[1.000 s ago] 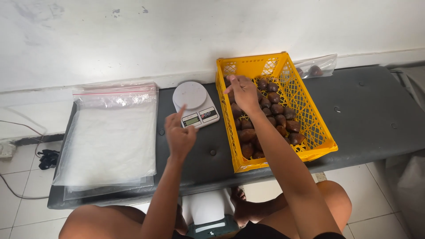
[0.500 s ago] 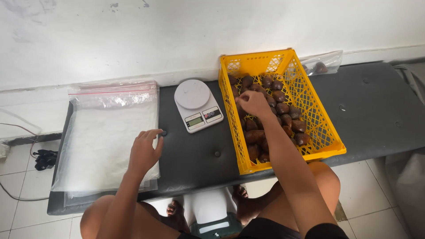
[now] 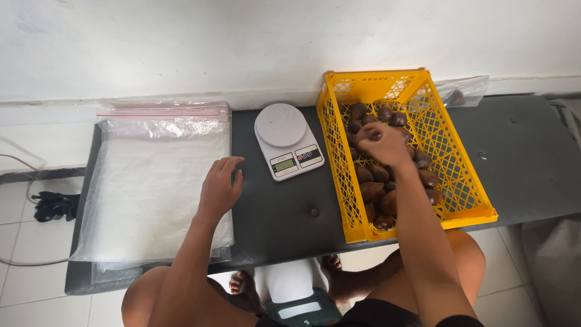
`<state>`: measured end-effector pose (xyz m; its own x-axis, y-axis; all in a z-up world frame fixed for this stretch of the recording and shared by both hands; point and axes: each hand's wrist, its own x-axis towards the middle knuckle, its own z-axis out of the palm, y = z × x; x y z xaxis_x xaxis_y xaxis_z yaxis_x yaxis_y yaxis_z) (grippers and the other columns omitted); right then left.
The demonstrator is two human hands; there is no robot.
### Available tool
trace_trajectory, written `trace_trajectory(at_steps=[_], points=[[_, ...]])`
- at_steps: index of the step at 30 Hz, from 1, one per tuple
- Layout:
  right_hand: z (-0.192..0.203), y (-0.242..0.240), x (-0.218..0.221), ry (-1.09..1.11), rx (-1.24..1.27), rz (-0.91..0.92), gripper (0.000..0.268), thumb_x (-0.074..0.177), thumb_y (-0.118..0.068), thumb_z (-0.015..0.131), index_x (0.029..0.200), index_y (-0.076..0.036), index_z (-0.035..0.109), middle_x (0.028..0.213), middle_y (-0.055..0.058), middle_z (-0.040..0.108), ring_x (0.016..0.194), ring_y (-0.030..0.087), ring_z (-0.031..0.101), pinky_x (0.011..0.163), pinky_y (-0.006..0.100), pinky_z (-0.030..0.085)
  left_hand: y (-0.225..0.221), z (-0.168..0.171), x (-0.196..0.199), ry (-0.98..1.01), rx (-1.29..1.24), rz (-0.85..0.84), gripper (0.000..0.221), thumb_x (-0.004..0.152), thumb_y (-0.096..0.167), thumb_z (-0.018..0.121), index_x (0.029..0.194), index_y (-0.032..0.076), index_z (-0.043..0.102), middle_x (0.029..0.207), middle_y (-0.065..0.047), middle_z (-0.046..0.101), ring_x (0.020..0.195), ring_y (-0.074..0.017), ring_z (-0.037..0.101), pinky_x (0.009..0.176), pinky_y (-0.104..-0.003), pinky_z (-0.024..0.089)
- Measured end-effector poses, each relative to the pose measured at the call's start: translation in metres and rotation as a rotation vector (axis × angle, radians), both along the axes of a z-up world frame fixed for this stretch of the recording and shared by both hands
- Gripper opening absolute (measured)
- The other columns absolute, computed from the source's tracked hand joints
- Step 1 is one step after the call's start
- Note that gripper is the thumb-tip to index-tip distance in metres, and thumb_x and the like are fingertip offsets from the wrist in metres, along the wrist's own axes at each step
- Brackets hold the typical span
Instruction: The person picks two brown fruits from a yellow crate, places them on a digital scale, then transfers them into a clear zip-lock bag. The person seals the bag and places it on the table.
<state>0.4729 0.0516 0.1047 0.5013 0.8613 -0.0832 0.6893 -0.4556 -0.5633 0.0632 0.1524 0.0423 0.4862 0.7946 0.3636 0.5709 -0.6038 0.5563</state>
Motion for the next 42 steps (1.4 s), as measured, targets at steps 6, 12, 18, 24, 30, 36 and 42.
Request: trace_trajectory(at_steps=[6,12,18,24,30,36,42], points=[[0.010,0.019,0.020,0.987,0.631,-0.101,0.063,0.099,-0.028,0.065,0.150,0.005,0.045,0.139,0.031,0.046,0.121,0.038,0.061,0.103,0.042,0.062,0.003,0.010,-0.009,0.080,0.036,-0.007,0.029,0.099,0.007,0.060,0.127,0.010,0.065,0.118,-0.006,0.065,0.113,-0.0231,0.066,0.095,-0.037,0.056],[0.022,0.090,-0.074,0.641,0.465,0.089,0.043,0.099,-0.014,0.071,0.137,0.005,0.060,0.126,0.025,0.066,0.109,0.035,0.071,0.092,0.044,0.062,0.005,0.008,-0.015,0.079,0.090,0.008,0.029,0.098,0.009,0.060,0.126,0.012,0.064,0.118,-0.004,0.063,0.111,-0.0214,0.066,0.092,-0.036,0.056],[-0.082,0.186,-0.113,0.887,0.255,0.038,0.041,0.087,-0.016,0.065,0.122,0.006,0.071,0.111,0.022,0.067,0.101,0.031,0.067,0.088,0.041,0.060,0.004,0.020,-0.020,0.063,0.107,0.026,0.029,0.097,0.007,0.058,0.125,0.010,0.064,0.118,-0.005,0.062,0.109,-0.0229,0.066,0.089,-0.037,0.057],[-0.074,0.186,-0.136,0.133,0.171,0.218,0.048,0.090,-0.030,0.074,0.132,-0.008,0.068,0.128,0.016,0.063,0.125,0.034,0.063,0.106,0.044,0.053,0.011,0.018,-0.020,0.083,0.050,0.021,0.029,0.098,0.010,0.057,0.126,0.012,0.063,0.122,-0.003,0.060,0.114,-0.0212,0.065,0.091,-0.037,0.056],[-0.092,0.182,-0.125,-0.095,0.251,0.384,0.041,0.090,-0.012,0.076,0.129,-0.007,0.066,0.129,0.013,0.060,0.127,0.036,0.061,0.112,0.046,0.048,0.014,0.020,-0.019,0.083,0.015,0.024,0.028,0.099,0.011,0.057,0.126,0.012,0.064,0.122,-0.004,0.061,0.113,-0.0217,0.066,0.091,-0.037,0.056],[-0.074,0.174,-0.107,-0.154,0.370,0.512,0.050,0.088,-0.019,0.081,0.134,-0.007,0.064,0.130,0.018,0.062,0.128,0.040,0.060,0.112,0.050,0.045,0.013,0.016,-0.017,0.088,0.041,0.021,0.026,0.098,0.010,0.058,0.123,0.011,0.065,0.121,-0.005,0.060,0.110,-0.0230,0.067,0.089,-0.038,0.057],[0.007,0.125,-0.059,0.040,0.424,0.284,0.021,0.103,-0.018,0.070,0.123,-0.015,0.069,0.119,0.005,0.066,0.121,0.027,0.065,0.107,0.039,0.051,0.012,0.004,-0.022,0.047,0.112,0.016,0.020,0.099,0.014,0.060,0.117,0.010,0.068,0.115,-0.005,0.062,0.105,-0.0246,0.069,0.087,-0.039,0.057]])
